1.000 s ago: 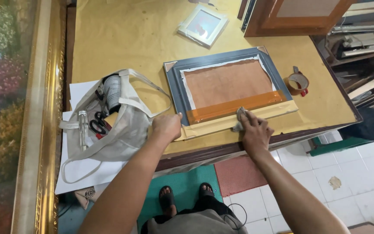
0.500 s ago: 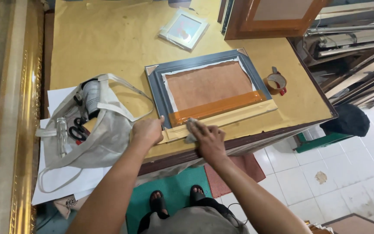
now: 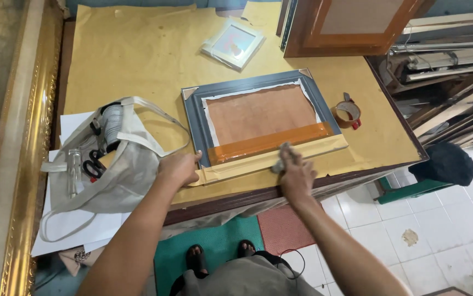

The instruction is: Applying brown adhesive tape to the back of a picture frame to secure the backing board.

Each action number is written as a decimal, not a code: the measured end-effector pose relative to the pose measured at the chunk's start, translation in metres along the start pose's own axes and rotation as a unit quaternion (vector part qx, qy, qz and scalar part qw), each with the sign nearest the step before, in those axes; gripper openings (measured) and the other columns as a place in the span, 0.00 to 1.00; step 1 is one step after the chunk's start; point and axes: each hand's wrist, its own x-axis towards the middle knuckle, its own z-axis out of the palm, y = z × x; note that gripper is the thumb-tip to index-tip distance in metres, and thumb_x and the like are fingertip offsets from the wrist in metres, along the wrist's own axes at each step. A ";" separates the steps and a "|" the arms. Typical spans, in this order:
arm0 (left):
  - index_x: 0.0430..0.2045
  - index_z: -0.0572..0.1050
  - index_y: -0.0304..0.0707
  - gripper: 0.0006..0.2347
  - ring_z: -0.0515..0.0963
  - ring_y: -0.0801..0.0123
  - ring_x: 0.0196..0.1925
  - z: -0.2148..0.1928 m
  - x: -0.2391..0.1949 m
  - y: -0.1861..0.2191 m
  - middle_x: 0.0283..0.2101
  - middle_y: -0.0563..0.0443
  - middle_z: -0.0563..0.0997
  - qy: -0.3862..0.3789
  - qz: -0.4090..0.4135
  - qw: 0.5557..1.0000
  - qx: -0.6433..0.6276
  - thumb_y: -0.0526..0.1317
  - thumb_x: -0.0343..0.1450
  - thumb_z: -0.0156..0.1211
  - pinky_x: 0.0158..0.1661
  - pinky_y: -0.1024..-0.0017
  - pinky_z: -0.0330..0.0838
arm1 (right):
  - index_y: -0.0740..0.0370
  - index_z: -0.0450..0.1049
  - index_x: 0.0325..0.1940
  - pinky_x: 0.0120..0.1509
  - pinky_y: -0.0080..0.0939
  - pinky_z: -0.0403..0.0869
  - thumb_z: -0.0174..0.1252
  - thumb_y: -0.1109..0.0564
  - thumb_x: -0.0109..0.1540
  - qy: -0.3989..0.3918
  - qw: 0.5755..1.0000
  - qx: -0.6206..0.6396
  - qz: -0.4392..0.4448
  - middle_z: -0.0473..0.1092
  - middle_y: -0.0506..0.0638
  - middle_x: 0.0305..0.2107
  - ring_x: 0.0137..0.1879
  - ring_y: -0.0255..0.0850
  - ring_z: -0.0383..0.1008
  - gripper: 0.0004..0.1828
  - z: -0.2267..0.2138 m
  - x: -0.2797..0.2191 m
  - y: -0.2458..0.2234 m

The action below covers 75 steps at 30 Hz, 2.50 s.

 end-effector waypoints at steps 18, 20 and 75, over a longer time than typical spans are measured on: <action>0.49 0.66 0.65 0.23 0.72 0.55 0.52 0.018 0.014 -0.005 0.44 0.46 0.76 0.018 -0.023 1.000 0.006 0.42 0.57 0.52 0.46 0.53 0.67 | 0.38 0.49 0.64 0.54 0.54 0.57 0.38 0.57 0.55 -0.040 0.998 -0.036 0.019 0.45 0.37 0.62 0.54 0.54 0.55 0.32 -0.013 0.078 0.110; 0.49 0.66 0.65 0.24 0.72 0.54 0.51 0.014 0.011 -0.004 0.44 0.46 0.76 0.016 -0.018 1.000 0.014 0.40 0.57 0.51 0.46 0.53 0.67 | 0.38 0.46 0.65 0.55 0.59 0.55 0.32 0.61 0.54 -0.037 0.996 -0.029 0.080 0.47 0.34 0.60 0.57 0.53 0.52 0.35 0.030 0.124 0.154; 0.40 0.73 0.41 0.17 0.72 0.54 0.50 0.001 0.009 -0.004 0.42 0.43 0.76 0.001 0.065 0.998 -0.003 0.43 0.71 0.30 0.43 0.51 0.68 | 0.33 0.63 0.51 0.42 0.44 0.61 0.46 0.50 0.53 0.163 0.904 -0.090 -0.385 0.53 0.38 0.57 0.50 0.42 0.60 0.22 0.014 -0.078 -0.087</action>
